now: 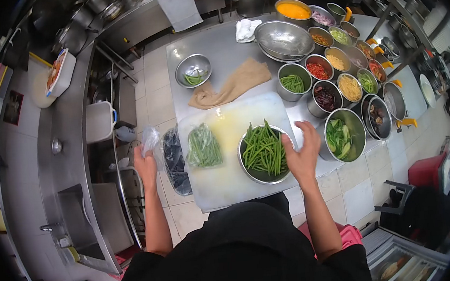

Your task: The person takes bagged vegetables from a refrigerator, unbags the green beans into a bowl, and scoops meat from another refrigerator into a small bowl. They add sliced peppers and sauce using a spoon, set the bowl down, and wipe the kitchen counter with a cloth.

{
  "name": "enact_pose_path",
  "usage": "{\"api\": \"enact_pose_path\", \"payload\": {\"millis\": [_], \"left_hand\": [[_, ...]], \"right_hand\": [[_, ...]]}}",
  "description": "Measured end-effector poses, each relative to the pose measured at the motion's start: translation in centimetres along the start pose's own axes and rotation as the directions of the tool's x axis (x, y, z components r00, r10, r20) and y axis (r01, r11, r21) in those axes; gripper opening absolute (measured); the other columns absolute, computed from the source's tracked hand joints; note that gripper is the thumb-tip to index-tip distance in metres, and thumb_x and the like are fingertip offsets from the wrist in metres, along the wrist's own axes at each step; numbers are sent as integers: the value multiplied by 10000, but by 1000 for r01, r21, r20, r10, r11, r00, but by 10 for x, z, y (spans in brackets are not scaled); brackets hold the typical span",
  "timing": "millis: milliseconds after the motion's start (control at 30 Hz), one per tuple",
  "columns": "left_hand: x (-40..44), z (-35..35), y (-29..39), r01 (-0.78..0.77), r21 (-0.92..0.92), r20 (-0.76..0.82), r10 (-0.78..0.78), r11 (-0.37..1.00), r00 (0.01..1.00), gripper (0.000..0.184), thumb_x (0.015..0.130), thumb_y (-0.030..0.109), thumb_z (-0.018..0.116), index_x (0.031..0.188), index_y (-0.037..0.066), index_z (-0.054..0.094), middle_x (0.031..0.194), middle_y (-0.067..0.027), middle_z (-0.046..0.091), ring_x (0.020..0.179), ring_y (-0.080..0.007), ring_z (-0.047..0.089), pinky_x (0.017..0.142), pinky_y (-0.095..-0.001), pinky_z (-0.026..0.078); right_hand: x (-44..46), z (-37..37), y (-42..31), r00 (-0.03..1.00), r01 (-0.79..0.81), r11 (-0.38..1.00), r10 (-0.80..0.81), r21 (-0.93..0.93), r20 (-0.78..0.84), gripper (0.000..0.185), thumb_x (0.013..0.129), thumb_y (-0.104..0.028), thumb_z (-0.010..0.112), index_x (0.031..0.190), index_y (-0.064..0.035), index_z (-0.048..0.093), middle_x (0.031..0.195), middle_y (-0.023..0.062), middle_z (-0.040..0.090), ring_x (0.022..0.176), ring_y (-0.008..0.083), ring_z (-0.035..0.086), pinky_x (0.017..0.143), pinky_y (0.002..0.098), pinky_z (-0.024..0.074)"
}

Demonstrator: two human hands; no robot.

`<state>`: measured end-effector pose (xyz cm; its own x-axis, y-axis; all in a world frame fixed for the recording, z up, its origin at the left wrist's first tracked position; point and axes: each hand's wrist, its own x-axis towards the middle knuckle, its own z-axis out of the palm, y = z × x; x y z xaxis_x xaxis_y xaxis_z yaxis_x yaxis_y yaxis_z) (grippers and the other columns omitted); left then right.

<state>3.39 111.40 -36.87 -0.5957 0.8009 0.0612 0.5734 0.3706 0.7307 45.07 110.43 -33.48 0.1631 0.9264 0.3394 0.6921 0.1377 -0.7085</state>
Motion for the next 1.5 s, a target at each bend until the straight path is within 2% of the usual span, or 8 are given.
{"api": "enact_pose_path", "payload": {"millis": [267,500,800,933,1067,1233,1367,1500], "left_hand": [[17,37,-99,10,300,59,-30,954,998,599,733,248,693,1230,-36,519,1191,-243,564,1070,-431,551,932,-423,428],[-30,69,22,102,-199,265,-47,975,963,741,716,409,732,1272,-15,486,1230,-240,531,1076,-367,561,898,-440,454],[-37,80,64,-279,205,462,158,938,872,711,638,427,769,1125,-57,585,858,-200,650,756,-225,666,635,-345,532],[-62,63,65,191,93,596,-208,977,776,477,676,321,767,808,-91,567,599,-178,616,432,-197,590,383,-305,459],[-114,63,49,349,29,621,-291,937,728,464,722,342,760,666,-49,518,505,-158,571,357,-187,554,315,-307,417],[-157,59,46,413,67,735,-325,908,595,505,742,404,742,611,-37,533,488,-116,569,401,-199,580,390,-315,448],[-158,46,60,-52,215,515,-68,975,854,335,768,294,727,743,-24,625,546,-110,577,564,-236,618,533,-336,471],[-155,62,60,-344,-372,328,469,862,820,145,742,36,697,874,4,648,818,-129,600,675,-270,581,613,-338,479]], "right_hand": [[-68,4,24,531,-846,437,736,304,419,519,869,-139,541,1335,-18,345,1244,208,463,916,277,615,571,343,576],[-68,37,14,528,-811,204,661,549,533,405,890,-59,387,1286,23,361,1176,203,528,908,306,636,584,371,606],[-32,84,12,657,-695,269,613,666,438,389,950,-203,440,1289,-23,373,1218,153,502,977,247,607,734,364,560],[-59,64,1,629,-739,492,748,461,210,363,940,-225,486,1243,-37,413,1119,110,533,841,149,586,613,248,490],[-105,56,1,785,-597,707,418,379,457,285,880,-234,607,1093,-49,565,1076,109,549,907,187,520,766,328,443],[-93,76,-11,922,195,971,-231,141,312,306,811,-174,665,1091,-55,633,1124,129,542,970,305,490,870,372,412],[-98,92,1,937,151,964,-210,220,280,285,802,-151,665,1073,-61,653,1075,100,571,963,297,493,856,366,409],[-96,106,9,949,79,935,-177,346,262,245,789,-143,672,1018,-55,660,935,79,594,916,280,499,817,365,401]]}}
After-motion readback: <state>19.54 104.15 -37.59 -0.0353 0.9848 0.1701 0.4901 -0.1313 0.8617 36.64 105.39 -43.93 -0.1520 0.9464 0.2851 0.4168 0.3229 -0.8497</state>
